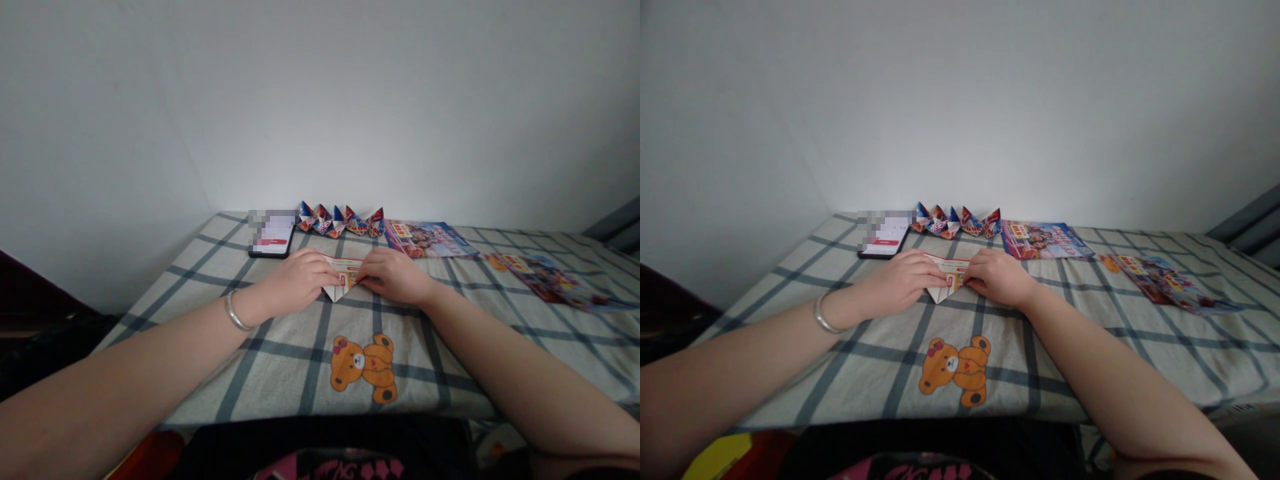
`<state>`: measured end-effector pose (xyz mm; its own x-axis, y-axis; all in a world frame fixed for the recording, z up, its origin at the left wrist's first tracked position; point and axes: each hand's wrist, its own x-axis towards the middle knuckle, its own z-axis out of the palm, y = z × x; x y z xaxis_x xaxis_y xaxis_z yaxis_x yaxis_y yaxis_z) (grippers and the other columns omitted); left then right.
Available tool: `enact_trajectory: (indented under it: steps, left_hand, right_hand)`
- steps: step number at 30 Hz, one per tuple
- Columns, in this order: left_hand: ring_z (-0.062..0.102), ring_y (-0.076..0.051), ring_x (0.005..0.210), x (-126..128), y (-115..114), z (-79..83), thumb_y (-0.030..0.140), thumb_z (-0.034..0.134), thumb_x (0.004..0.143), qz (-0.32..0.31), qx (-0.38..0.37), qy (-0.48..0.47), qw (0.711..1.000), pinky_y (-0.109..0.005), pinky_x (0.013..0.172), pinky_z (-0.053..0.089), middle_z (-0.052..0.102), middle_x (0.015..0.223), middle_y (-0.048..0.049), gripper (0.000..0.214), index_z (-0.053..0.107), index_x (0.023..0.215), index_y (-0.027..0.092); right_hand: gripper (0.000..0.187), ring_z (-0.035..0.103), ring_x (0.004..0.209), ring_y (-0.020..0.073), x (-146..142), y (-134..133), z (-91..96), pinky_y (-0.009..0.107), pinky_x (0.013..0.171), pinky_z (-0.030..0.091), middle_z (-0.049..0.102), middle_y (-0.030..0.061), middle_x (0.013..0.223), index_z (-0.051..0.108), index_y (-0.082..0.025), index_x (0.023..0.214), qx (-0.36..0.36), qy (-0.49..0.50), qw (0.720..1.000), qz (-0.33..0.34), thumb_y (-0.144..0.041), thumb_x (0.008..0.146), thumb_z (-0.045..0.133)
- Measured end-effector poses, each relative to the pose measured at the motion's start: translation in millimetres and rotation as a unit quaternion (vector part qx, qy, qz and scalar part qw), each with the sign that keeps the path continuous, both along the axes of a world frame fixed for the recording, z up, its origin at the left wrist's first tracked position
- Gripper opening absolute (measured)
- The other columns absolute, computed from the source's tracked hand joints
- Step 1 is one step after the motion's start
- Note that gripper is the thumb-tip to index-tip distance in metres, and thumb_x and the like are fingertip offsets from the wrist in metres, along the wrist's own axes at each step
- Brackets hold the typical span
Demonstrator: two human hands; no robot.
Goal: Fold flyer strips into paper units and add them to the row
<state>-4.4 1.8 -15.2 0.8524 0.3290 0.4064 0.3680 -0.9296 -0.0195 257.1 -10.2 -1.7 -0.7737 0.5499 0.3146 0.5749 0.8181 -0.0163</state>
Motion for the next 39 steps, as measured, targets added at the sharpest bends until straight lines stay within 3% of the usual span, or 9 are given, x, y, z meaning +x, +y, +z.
enact_trajectory:
  steps: [4, 13, 39]
  left_hand:
    - [0.060, -0.021, 0.109, -0.5, -1.9, 0.9, 0.008, 0.046, 0.084, 0.000, -0.014, 0.007, 1.000, -0.046, 0.106, 0.037, 0.070, 0.115, -0.0015, 0.040, 0.068, 0.114, 0.025]
    - [0.060, -0.023, 0.110, -0.1, -0.5, -4.3, 0.025, 0.054, 0.093, -0.016, -0.004, -0.005, 1.000, -0.045, 0.098, 0.047, 0.068, 0.114, -0.0055, 0.026, 0.067, 0.116, 0.024]
    - [0.055, -0.025, 0.119, -1.6, 1.6, -9.5, 0.022, 0.054, 0.094, -0.040, -0.005, 0.011, 0.999, -0.045, 0.103, 0.045, 0.061, 0.124, -0.0088, 0.032, 0.063, 0.124, 0.023]
  right_hand:
    - [0.015, 0.061, 0.090, 0.0193, -0.5, -0.2, -1.0, 0.033, 0.082, 0.048, 0.070, 0.0049, 0.091, 0.071, -0.021, 0.093, -0.016, 0.008, 1.000, 0.001, -0.016, 0.087, 0.059]
    - [0.015, 0.062, 0.088, 0.0185, -6.5, -4.0, 0.2, 0.032, 0.081, 0.048, 0.070, 0.0047, 0.090, 0.072, -0.021, 0.092, -0.038, 0.020, 0.999, 0.018, -0.016, 0.088, 0.059]
    - [0.013, 0.060, 0.088, 0.0187, -6.7, -3.6, -1.3, 0.031, 0.080, 0.043, 0.069, 0.0048, 0.089, 0.070, -0.019, 0.093, -0.027, -0.007, 1.000, -0.013, -0.023, 0.091, 0.058]
